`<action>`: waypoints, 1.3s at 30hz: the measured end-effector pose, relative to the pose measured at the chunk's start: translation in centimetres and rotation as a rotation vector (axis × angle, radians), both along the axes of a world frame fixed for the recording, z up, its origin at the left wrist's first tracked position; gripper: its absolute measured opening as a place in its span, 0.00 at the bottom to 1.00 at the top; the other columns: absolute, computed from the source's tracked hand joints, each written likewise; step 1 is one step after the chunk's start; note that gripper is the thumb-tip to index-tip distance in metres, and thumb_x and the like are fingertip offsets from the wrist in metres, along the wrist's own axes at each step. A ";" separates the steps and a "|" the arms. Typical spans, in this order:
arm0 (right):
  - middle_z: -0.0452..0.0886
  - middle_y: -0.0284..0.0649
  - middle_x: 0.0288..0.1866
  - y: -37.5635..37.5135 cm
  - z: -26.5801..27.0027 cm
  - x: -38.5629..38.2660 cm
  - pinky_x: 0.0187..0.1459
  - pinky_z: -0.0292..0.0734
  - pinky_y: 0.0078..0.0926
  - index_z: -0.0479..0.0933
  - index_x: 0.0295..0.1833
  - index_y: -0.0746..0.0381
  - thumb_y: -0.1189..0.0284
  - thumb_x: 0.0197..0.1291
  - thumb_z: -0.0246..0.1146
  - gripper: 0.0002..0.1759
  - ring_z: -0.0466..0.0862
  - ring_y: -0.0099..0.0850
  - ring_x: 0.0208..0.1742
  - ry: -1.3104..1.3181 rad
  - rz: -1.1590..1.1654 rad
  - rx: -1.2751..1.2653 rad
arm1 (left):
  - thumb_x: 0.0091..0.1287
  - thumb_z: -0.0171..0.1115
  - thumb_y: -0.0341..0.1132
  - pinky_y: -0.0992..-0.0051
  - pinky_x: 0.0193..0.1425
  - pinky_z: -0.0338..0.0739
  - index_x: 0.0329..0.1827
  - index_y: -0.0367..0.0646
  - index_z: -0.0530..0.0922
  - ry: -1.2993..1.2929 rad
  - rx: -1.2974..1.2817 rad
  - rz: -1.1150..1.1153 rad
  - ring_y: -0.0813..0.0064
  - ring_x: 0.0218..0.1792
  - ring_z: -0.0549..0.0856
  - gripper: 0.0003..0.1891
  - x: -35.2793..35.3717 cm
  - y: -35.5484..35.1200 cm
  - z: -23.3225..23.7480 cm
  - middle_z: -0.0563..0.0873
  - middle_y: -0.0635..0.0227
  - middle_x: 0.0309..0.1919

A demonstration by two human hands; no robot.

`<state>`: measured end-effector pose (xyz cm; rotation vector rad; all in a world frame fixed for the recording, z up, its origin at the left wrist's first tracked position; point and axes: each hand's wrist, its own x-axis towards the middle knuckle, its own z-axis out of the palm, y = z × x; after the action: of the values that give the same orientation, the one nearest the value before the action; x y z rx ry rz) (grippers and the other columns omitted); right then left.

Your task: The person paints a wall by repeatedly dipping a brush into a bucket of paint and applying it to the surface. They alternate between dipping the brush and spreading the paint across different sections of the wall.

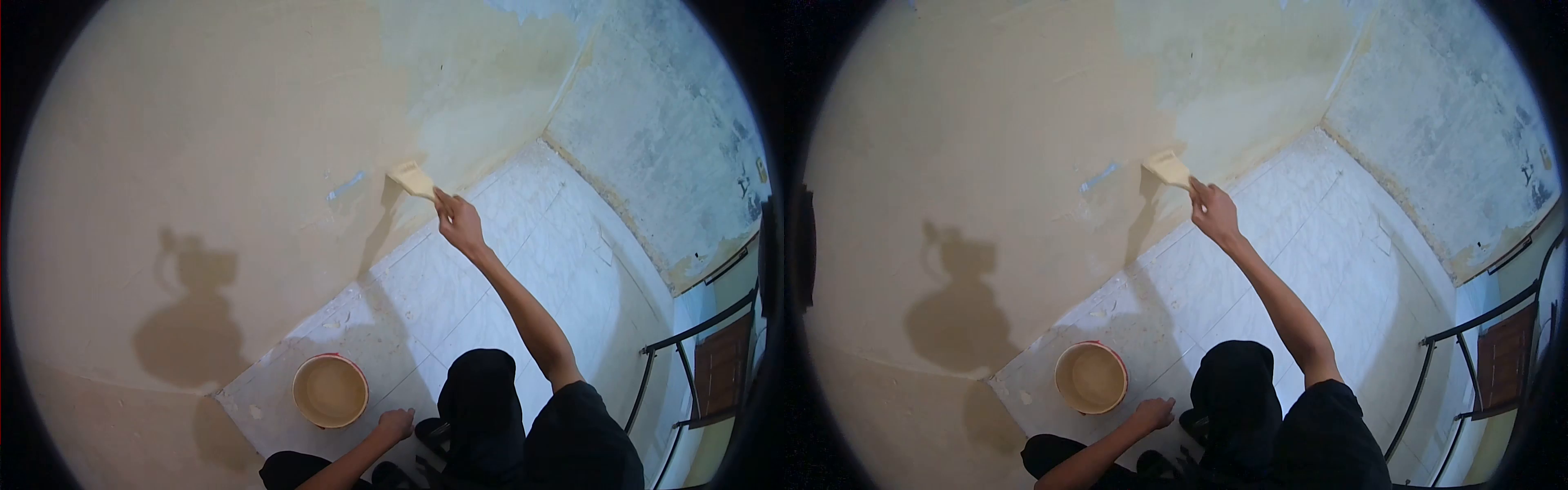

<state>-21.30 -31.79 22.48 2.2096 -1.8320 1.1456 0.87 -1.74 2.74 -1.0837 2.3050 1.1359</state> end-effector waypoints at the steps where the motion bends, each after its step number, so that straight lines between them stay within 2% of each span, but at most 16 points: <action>1: 0.71 0.45 0.23 0.6 0.2 -0.6 0.28 0.68 0.33 0.75 0.57 0.61 0.74 0.60 0.56 0.18 0.72 0.40 0.24 -0.033 0.003 -0.028 | 0.60 0.55 0.43 0.53 0.44 0.77 0.51 0.42 0.71 0.005 -0.013 0.006 0.51 0.41 0.83 0.20 0.0 0.0 -0.3 0.83 0.51 0.38; 6: 0.71 0.43 0.23 0.6 4.6 -0.2 0.26 0.67 0.27 0.75 0.58 0.60 0.74 0.60 0.57 0.19 0.70 0.31 0.21 -0.264 -0.008 -0.175 | 0.59 0.54 0.39 0.57 0.44 0.78 0.50 0.42 0.72 -0.053 -0.018 -0.031 0.55 0.43 0.83 0.18 -0.1 -0.3 -0.2 0.83 0.54 0.41; 9: 0.70 0.43 0.22 -2.1 4.7 1.9 0.26 0.66 0.29 0.75 0.58 0.61 0.75 0.60 0.57 0.19 0.69 0.32 0.21 -0.325 0.056 -0.298 | 0.60 0.53 0.42 0.55 0.45 0.77 0.51 0.42 0.71 -0.026 0.012 -0.019 0.52 0.43 0.82 0.19 0.0 -0.5 -0.8 0.82 0.50 0.40; 11: 0.70 0.47 0.23 -2.6 2.4 3.4 0.26 0.67 0.35 0.74 0.57 0.62 0.74 0.60 0.56 0.18 0.72 0.39 0.23 -0.218 0.022 -0.268 | 0.60 0.54 0.42 0.55 0.45 0.77 0.51 0.41 0.71 -0.022 0.010 -0.018 0.52 0.43 0.82 0.19 -0.1 -0.3 -0.8 0.82 0.50 0.40; 14: 0.72 0.48 0.23 -1.7 -1.9 2.2 0.28 0.68 0.38 0.74 0.56 0.62 0.74 0.60 0.56 0.18 0.73 0.42 0.25 -0.116 -0.001 -0.189 | 0.60 0.54 0.42 0.55 0.45 0.77 0.50 0.41 0.71 -0.008 -0.027 -0.013 0.52 0.43 0.82 0.19 -0.3 -0.8 -1.2 0.82 0.51 0.39; 16: 0.73 0.49 0.24 -0.1 -3.5 -0.2 0.29 0.70 0.37 0.74 0.57 0.61 0.74 0.59 0.56 0.19 0.75 0.42 0.25 0.011 0.016 0.073 | 0.59 0.54 0.43 0.55 0.45 0.77 0.50 0.41 0.71 -0.002 -0.033 -0.023 0.52 0.43 0.82 0.19 -0.3 -0.2 -0.8 0.82 0.51 0.39; 17: 0.73 0.49 0.24 0.2 -3.7 -1.1 0.29 0.70 0.37 0.74 0.57 0.61 0.74 0.59 0.56 0.19 0.75 0.42 0.25 0.009 0.018 0.075 | 0.59 0.55 0.43 0.55 0.45 0.77 0.50 0.41 0.72 0.004 -0.039 -0.032 0.51 0.43 0.82 0.19 -0.5 -0.3 -0.4 0.82 0.51 0.39; 19: 0.74 0.47 0.24 1.0 -2.3 -1.3 0.28 0.70 0.35 0.74 0.57 0.61 0.73 0.60 0.57 0.18 0.75 0.40 0.24 -0.164 -0.046 0.000 | 0.59 0.55 0.43 0.55 0.45 0.77 0.50 0.41 0.72 0.010 -0.045 -0.032 0.51 0.42 0.82 0.19 -0.4 -0.5 -0.1 0.82 0.51 0.39; 24: 0.72 0.45 0.22 -0.5 4.6 1.8 0.27 0.67 0.32 0.74 0.58 0.61 0.71 0.62 0.57 0.18 0.71 0.36 0.22 -0.264 -0.015 -0.223 | 0.58 0.55 0.42 0.54 0.44 0.77 0.52 0.41 0.71 0.014 -0.038 -0.014 0.51 0.42 0.82 0.20 -0.3 0.1 -0.6 0.82 0.51 0.39; 26: 0.71 0.44 0.22 -0.9 4.1 4.0 0.26 0.66 0.30 0.74 0.58 0.61 0.71 0.62 0.56 0.18 0.70 0.35 0.21 -0.312 0.014 -0.259 | 0.58 0.55 0.42 0.55 0.44 0.77 0.52 0.41 0.71 0.012 -0.038 -0.013 0.51 0.42 0.82 0.21 -0.4 -0.1 -0.5 0.82 0.51 0.39; 28: 0.71 0.44 0.21 -1.1 1.1 5.3 0.26 0.66 0.30 0.74 0.59 0.60 0.72 0.62 0.56 0.19 0.68 0.35 0.21 -0.393 0.090 -0.195 | 0.58 0.55 0.42 0.55 0.44 0.77 0.52 0.41 0.71 0.010 -0.050 -0.016 0.51 0.42 0.82 0.21 -0.6 0.0 -0.3 0.82 0.51 0.39; 31: 0.72 0.44 0.22 1.1 -3.6 3.1 0.27 0.69 0.32 0.76 0.54 0.62 0.70 0.60 0.59 0.17 0.74 0.35 0.23 0.022 0.102 -0.007 | 0.58 0.55 0.41 0.54 0.44 0.77 0.51 0.41 0.71 0.034 -0.075 -0.007 0.51 0.42 0.82 0.20 -0.9 -0.6 0.2 0.82 0.51 0.38; 34: 0.75 0.47 0.23 3.2 -7.4 0.4 0.28 0.70 0.31 0.76 0.53 0.62 0.69 0.59 0.60 0.17 0.77 0.35 0.24 -0.064 0.183 -0.027 | 0.57 0.55 0.39 0.54 0.41 0.78 0.51 0.41 0.72 0.078 -0.077 -0.015 0.51 0.40 0.83 0.19 -0.5 -0.4 0.7 0.83 0.52 0.36; 35: 0.75 0.47 0.23 4.1 -7.1 0.6 0.28 0.70 0.31 0.76 0.53 0.62 0.69 0.59 0.60 0.17 0.77 0.35 0.24 -0.060 0.194 -0.004 | 0.57 0.56 0.38 0.54 0.39 0.78 0.51 0.41 0.72 0.060 -0.103 -0.013 0.51 0.39 0.83 0.19 -0.4 -0.4 0.9 0.83 0.52 0.36; 37: 0.77 0.48 0.25 7.3 -3.7 1.7 0.27 0.70 0.30 0.76 0.53 0.63 0.70 0.60 0.59 0.16 0.77 0.35 0.24 -0.277 0.082 0.262 | 0.57 0.57 0.38 0.55 0.37 0.78 0.51 0.41 0.72 0.063 -0.115 0.019 0.52 0.38 0.84 0.19 -0.6 0.0 0.6 0.83 0.53 0.35; 39: 0.77 0.46 0.25 9.8 0.7 4.4 0.25 0.69 0.29 0.76 0.51 0.64 0.71 0.61 0.58 0.14 0.76 0.34 0.22 -0.165 0.169 0.426 | 0.56 0.57 0.36 0.55 0.37 0.78 0.52 0.42 0.73 0.058 -0.091 0.057 0.54 0.38 0.84 0.19 -0.7 0.5 -0.3 0.84 0.54 0.36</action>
<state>-16.94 -21.95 23.22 2.6101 -2.1632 1.0716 0.19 -1.22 2.46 -1.1709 2.4060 1.1061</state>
